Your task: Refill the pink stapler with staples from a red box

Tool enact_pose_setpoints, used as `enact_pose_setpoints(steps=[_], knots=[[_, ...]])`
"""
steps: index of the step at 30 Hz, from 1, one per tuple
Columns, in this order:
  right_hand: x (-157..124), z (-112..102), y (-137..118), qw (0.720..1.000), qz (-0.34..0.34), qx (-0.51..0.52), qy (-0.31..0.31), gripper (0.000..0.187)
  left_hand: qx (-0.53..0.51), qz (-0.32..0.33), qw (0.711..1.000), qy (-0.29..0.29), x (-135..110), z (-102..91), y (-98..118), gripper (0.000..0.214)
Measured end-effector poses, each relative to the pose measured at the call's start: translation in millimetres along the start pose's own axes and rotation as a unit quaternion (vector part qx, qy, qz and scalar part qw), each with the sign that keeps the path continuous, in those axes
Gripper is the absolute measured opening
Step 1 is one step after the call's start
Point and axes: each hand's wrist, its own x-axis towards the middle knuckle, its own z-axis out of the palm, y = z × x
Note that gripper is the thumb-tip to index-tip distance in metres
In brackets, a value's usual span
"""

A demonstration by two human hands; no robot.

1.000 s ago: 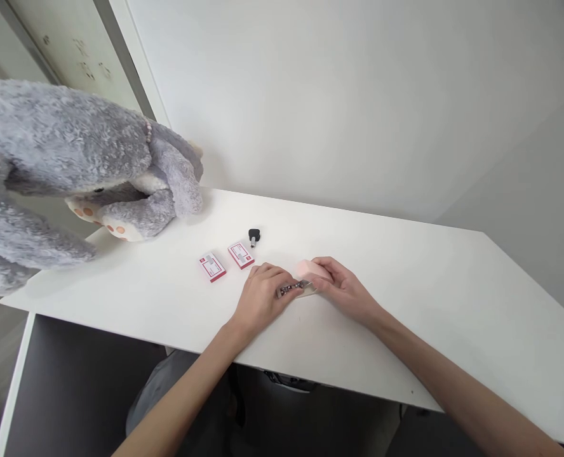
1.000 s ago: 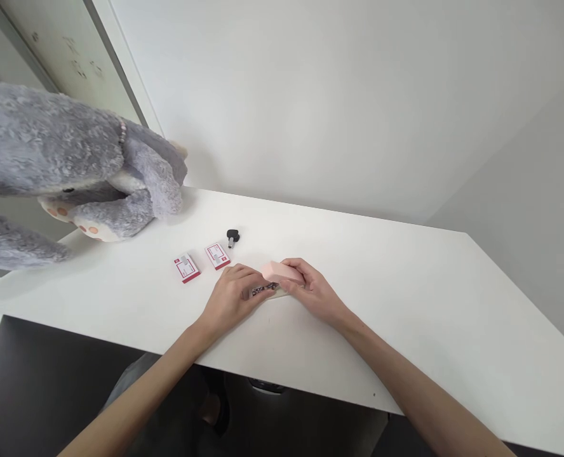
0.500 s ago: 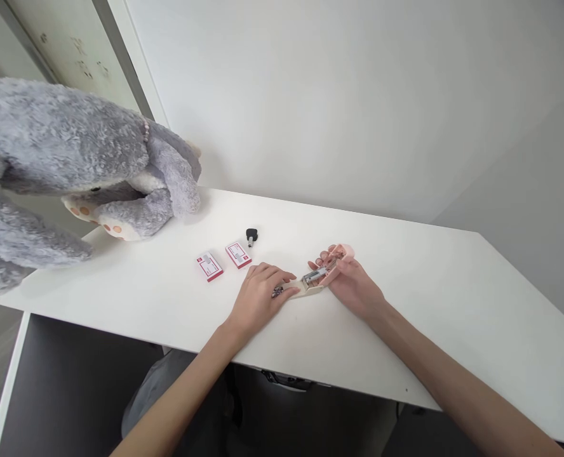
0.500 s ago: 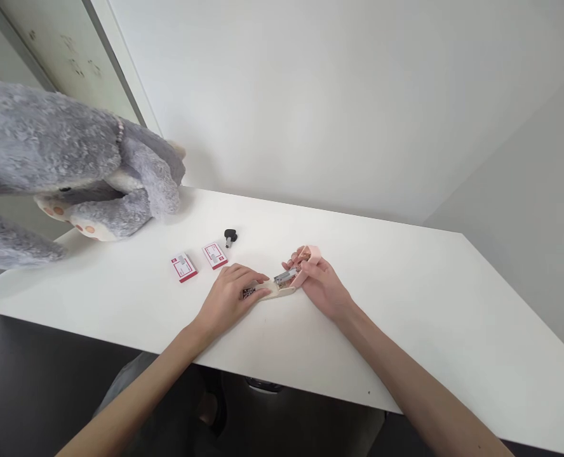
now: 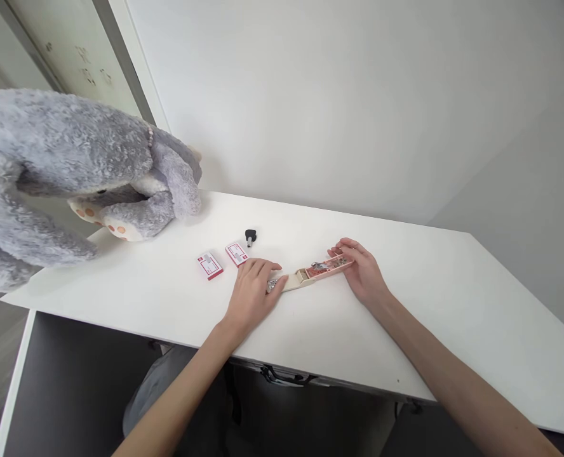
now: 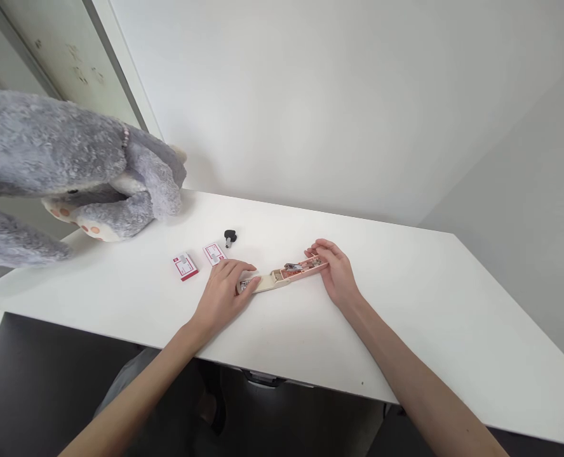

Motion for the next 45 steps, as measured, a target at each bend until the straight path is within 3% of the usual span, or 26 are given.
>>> enact_pose_setpoints(steps=[8,13,16,20,23,27,33,37,42,45], knots=[[-2,-4,6,0.981,-0.057,-0.171,0.075,0.017,-0.001,0.027,1.0,0.011,-10,-6.4,0,0.032],[-6,-3,8,0.965,-0.08,-0.238,0.083,0.014,0.02,0.014,1.0,0.004,-8,-1.7,-3,0.035],[-17,3,2,0.938,-0.155,-0.298,0.085,0.013,0.019,0.009,1.0,-0.016,-6,1.4,-3,0.052],[-35,13,-8,0.887,-0.303,-0.338,0.078,0.009,0.006,0.007,1.0,-0.026,-9,-3.3,-3,0.07],[-45,19,-8,0.879,-0.341,-0.332,0.028,0.012,0.003,-0.011,1.0,-0.02,-18,-14.8,-9,0.076],[-57,24,4,0.89,-0.308,-0.327,-0.073,0.012,0.005,-0.018,0.999,-0.044,-35,-34.1,-23,0.082],[-67,30,12,0.85,-0.297,-0.369,-0.232,0.014,-0.038,-0.032,0.997,-0.052,-49,-48.0,-26,0.081],[-71,35,11,0.866,-0.168,-0.347,-0.318,0.01,-0.073,0.005,0.997,-0.005,-50,-47.4,-14,0.085],[-73,39,11,0.876,-0.081,-0.3,-0.369,0.038,-0.113,0.043,0.992,0.044,-50,-38.1,6,0.082],[-73,39,11,0.873,-0.027,-0.255,-0.415,0.043,-0.163,0.039,0.985,0.046,-48,-29.9,17,0.085]])
